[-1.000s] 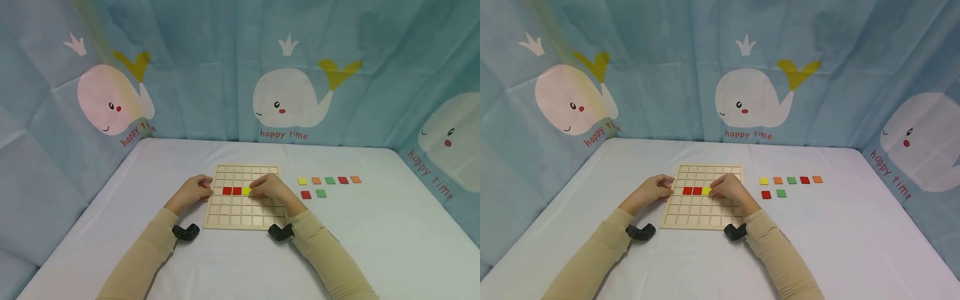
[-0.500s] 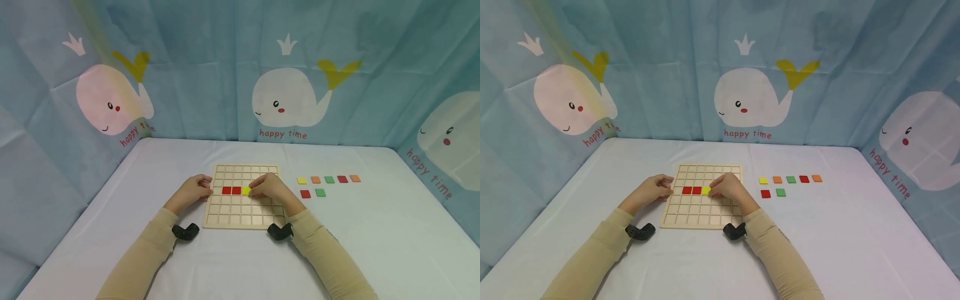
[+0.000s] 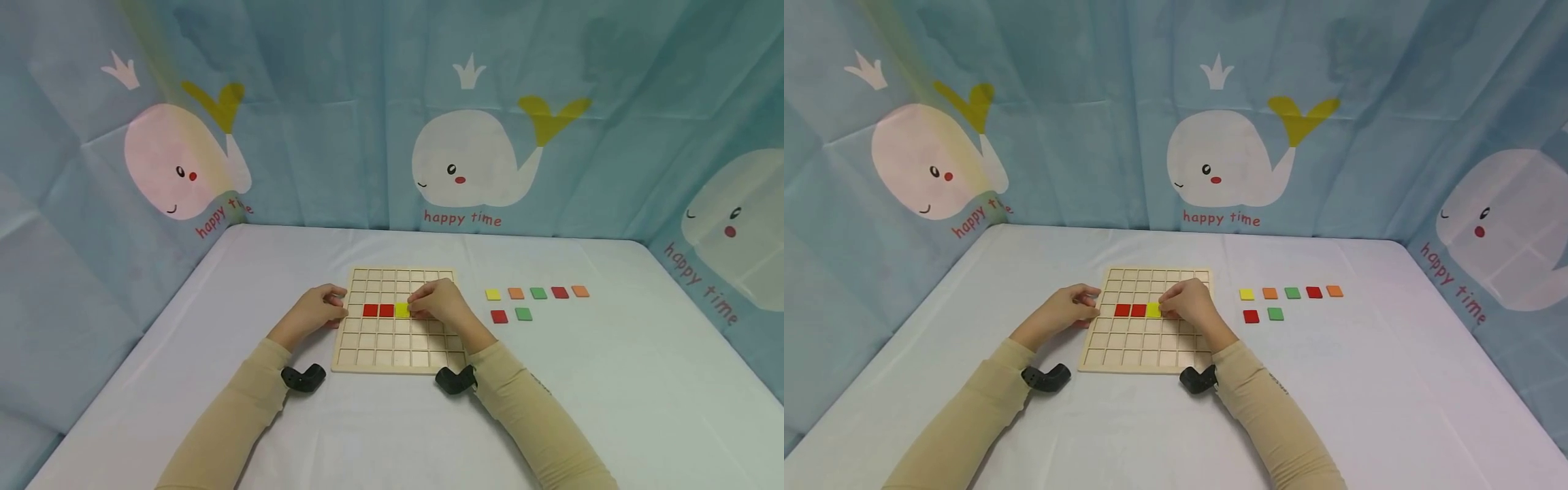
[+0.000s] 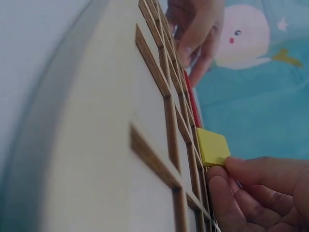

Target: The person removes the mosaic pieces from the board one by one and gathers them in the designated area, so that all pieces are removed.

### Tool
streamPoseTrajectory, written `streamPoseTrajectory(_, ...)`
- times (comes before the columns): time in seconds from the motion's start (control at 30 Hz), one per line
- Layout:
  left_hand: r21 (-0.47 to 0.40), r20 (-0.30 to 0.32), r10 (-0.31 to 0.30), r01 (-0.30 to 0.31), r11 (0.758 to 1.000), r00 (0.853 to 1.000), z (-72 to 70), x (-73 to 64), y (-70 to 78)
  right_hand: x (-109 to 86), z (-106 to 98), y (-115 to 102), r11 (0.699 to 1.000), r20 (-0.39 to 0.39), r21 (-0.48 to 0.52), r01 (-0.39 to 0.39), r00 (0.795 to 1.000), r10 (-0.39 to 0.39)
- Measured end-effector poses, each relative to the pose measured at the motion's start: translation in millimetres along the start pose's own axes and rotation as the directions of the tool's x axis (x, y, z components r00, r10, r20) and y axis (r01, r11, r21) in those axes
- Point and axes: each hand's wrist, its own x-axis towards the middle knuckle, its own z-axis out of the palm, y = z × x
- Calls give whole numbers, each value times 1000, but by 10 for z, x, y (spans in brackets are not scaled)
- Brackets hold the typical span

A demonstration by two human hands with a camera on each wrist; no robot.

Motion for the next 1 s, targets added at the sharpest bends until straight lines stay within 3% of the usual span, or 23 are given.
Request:
streamPoseTrajectory(0.43, -13, -3, -1, 1, 1000, 1000, -31, -4, 0, 31, 14, -27, 1000, 4, 13, -11, 1000, 11)
streamPoseTrajectory(0.7, -20, 9, 8, -8, 1000, 1000, -10, 12, -9, 51, -44, -24, 993, 14, 104, -55, 998, 54)
streamPoseTrajectory(1.0, -22, -4, -9, 9, 1000, 1000, 9, 18, -30, -56, -126, -63, 1000, 9, 26, -17, 1000, 16)
